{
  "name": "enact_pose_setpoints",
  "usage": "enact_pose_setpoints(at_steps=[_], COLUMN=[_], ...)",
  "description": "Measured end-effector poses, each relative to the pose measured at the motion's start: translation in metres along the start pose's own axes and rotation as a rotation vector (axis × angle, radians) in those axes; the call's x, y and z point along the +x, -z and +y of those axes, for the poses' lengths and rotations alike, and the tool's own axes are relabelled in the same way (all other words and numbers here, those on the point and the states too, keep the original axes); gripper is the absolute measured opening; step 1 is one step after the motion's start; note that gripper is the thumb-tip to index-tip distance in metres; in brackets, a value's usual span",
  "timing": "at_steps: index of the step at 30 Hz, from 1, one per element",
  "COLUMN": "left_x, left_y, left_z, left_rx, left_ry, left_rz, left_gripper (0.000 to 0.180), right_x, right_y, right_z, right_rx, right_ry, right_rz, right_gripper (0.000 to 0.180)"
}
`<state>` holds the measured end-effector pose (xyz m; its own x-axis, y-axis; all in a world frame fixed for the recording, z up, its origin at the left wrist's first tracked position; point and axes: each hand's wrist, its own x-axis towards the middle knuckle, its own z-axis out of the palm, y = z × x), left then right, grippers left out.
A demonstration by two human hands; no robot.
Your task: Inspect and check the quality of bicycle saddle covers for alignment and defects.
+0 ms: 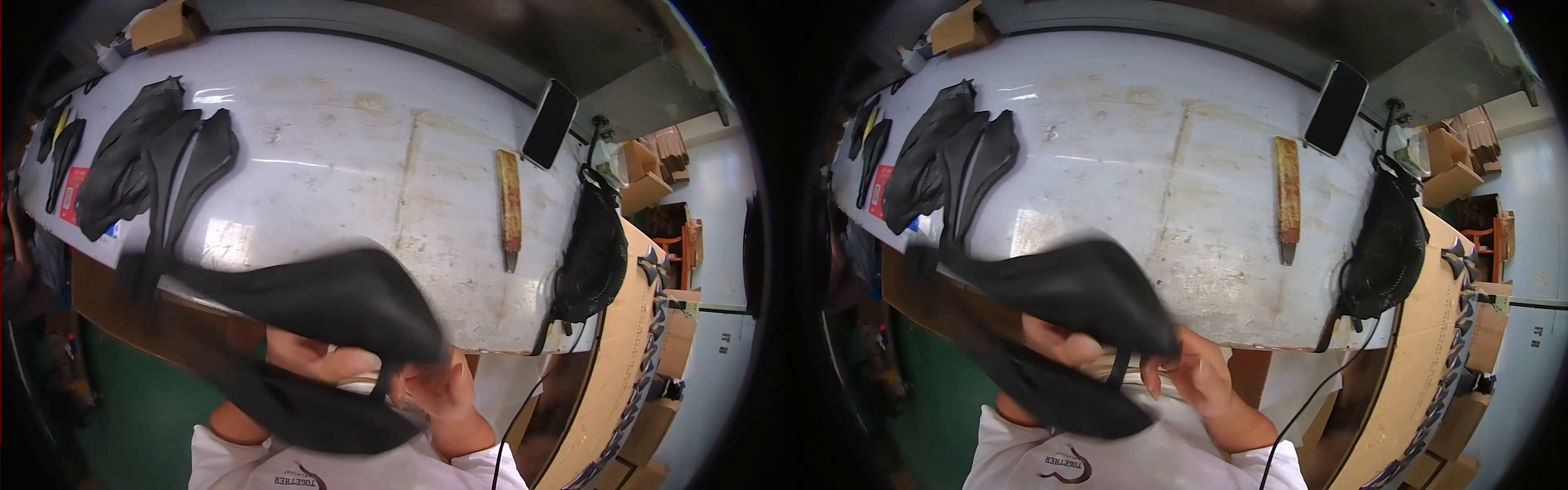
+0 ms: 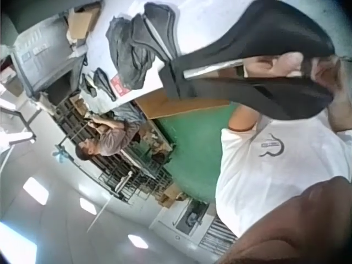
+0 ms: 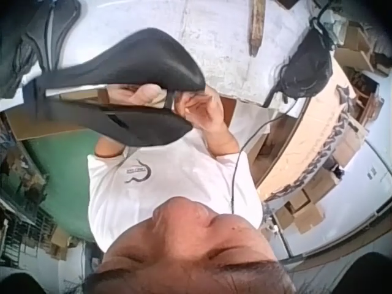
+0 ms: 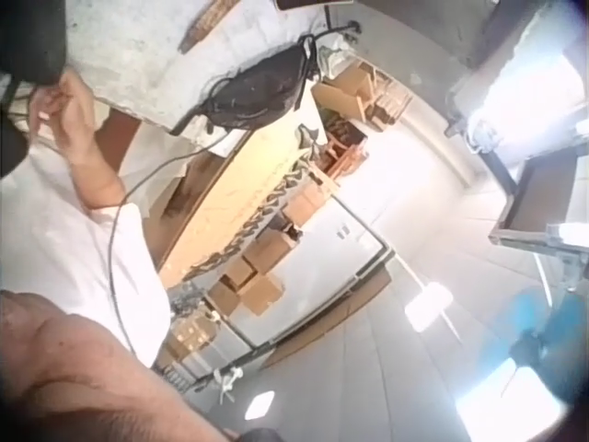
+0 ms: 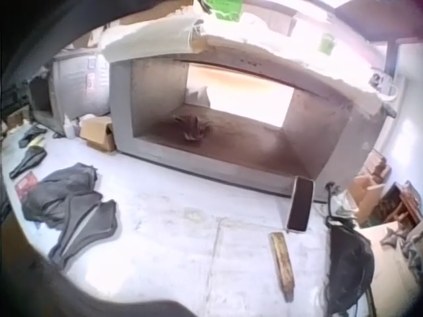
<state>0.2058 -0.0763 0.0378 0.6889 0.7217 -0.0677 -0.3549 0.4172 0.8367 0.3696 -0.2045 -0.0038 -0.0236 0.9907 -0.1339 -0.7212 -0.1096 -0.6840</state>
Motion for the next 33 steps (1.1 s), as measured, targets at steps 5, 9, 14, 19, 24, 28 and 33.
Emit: enact_pose_setpoints(at_steps=[5, 9, 14, 19, 24, 28, 33], left_x=[0.011, 0.014, 0.007, 0.013, 0.009, 0.007, 0.012], left_y=[-0.001, 0.003, 0.003, 0.005, -0.008, -0.008, -0.024], left_z=[-0.011, -0.017, -0.036, -0.046, -0.045, -0.035, -0.029], left_rx=[0.145, 0.253, 0.227, -0.184, -0.409, -0.168, 0.157], left_ry=[0.000, 0.052, 0.043, 0.123, 0.230, 0.285, 0.143], left_rz=[0.154, 0.136, 0.204, 0.000, 0.008, 0.040, 0.230], left_gripper=[0.069, 0.074, 0.082, 0.085, 0.086, 0.087, 0.089], right_x=[0.009, 0.010, 0.019, 0.018, 0.009, 0.008, 0.017], right_y=[-0.007, -0.007, -0.011, -0.008, -0.010, 0.005, 0.001], right_z=[0.010, 0.010, 0.001, 0.005, 0.010, 0.005, 0.010], right_rx=[-0.278, -0.521, -0.946, -0.833, -0.571, -0.470, -0.156], right_ry=[0.110, 0.166, 0.304, 0.364, 0.438, 0.349, 0.318], right_rz=[-0.041, 0.055, 0.159, 0.118, 0.145, 0.183, 0.292], right_gripper=[0.061, 0.030, 0.017, 0.023, 0.027, 0.026, 0.024])
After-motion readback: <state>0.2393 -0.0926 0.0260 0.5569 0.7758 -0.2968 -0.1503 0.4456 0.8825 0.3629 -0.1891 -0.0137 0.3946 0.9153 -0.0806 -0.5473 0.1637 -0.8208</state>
